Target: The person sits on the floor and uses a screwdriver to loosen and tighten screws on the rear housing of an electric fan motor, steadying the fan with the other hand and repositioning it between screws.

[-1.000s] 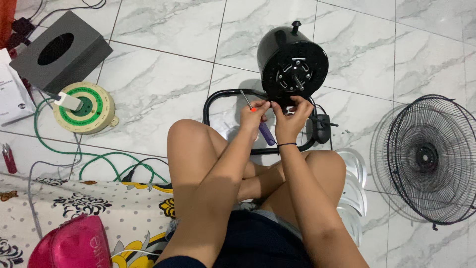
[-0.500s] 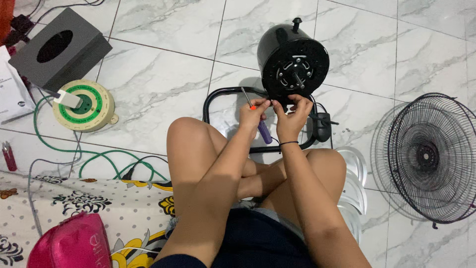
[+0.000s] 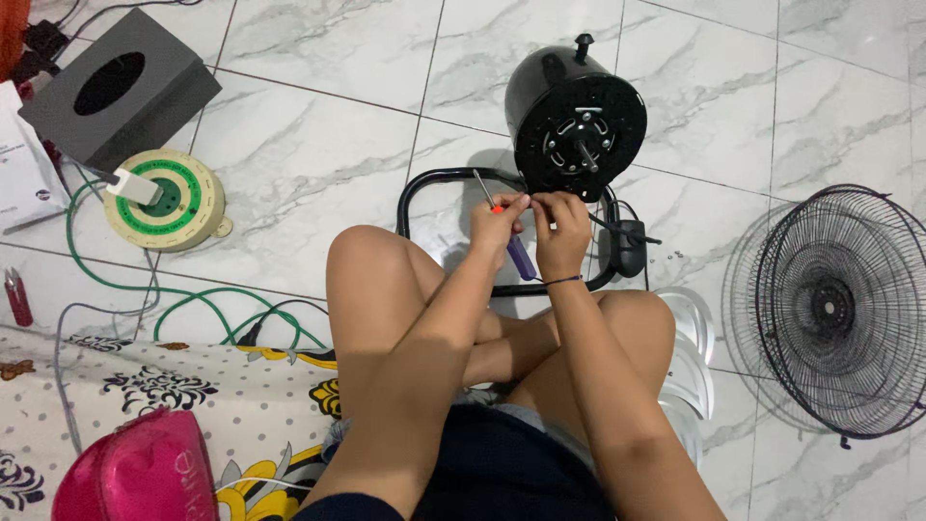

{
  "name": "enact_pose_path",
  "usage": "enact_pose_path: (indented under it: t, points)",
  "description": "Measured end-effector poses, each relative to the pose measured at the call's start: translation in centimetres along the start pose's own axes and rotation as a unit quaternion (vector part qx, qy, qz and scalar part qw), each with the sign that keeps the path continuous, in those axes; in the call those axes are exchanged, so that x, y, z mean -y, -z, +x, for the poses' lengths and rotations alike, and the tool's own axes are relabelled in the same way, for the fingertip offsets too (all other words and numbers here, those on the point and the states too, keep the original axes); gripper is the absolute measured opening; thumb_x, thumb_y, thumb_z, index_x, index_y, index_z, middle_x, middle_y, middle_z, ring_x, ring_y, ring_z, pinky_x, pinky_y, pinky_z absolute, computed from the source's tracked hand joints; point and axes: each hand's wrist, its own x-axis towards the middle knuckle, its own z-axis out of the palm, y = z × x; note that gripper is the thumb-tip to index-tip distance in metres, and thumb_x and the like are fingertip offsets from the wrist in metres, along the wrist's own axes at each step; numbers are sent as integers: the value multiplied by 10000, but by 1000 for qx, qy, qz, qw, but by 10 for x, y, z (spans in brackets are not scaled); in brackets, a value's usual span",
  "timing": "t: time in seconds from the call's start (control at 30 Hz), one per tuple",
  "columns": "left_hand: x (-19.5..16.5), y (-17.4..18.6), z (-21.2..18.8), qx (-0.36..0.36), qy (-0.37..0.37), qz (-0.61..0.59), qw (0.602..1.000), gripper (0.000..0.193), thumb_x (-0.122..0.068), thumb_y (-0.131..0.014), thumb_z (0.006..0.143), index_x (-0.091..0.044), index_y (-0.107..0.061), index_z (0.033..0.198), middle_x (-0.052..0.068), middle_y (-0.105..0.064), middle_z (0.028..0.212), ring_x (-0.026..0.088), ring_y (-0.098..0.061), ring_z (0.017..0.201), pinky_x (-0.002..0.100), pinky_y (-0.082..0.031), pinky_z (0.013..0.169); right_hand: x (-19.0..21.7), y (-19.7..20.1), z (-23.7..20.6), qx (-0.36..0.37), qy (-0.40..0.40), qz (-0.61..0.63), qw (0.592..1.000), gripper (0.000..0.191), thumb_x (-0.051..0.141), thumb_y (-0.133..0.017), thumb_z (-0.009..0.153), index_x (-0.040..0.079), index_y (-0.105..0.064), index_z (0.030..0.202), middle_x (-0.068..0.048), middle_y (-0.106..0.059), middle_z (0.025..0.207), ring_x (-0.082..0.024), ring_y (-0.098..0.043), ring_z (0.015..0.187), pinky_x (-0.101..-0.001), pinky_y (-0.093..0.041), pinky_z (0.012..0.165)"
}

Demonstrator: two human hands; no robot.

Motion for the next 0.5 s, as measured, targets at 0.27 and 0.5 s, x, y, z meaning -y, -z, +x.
enact_pose_path:
  t: [0.27, 0.5]
  points:
    - [-4, 1, -6, 25, 4, -44, 999, 156, -148, -795, 888, -24, -729, 954, 10, -677, 783, 100, -530, 572, 257, -449, 548, -5, 11, 12, 45, 176, -79, 980, 145, 6, -748, 905, 17, -659, 1019, -130, -647, 1020, -348, -624, 930, -423, -513, 809]
    - [-2, 11, 4, 61, 10, -26, 998, 216, -151, -803, 885, -24, -685, 1014, 1, -621, 744, 96, -514, 560, 264, -435, 534, -29, 8, -14, -45, -67, 241, 967, 90, 10, -645, 1015, 43, -569, 1050, -69, -640, 1099, -163, -640, 922, -298, -582, 779]
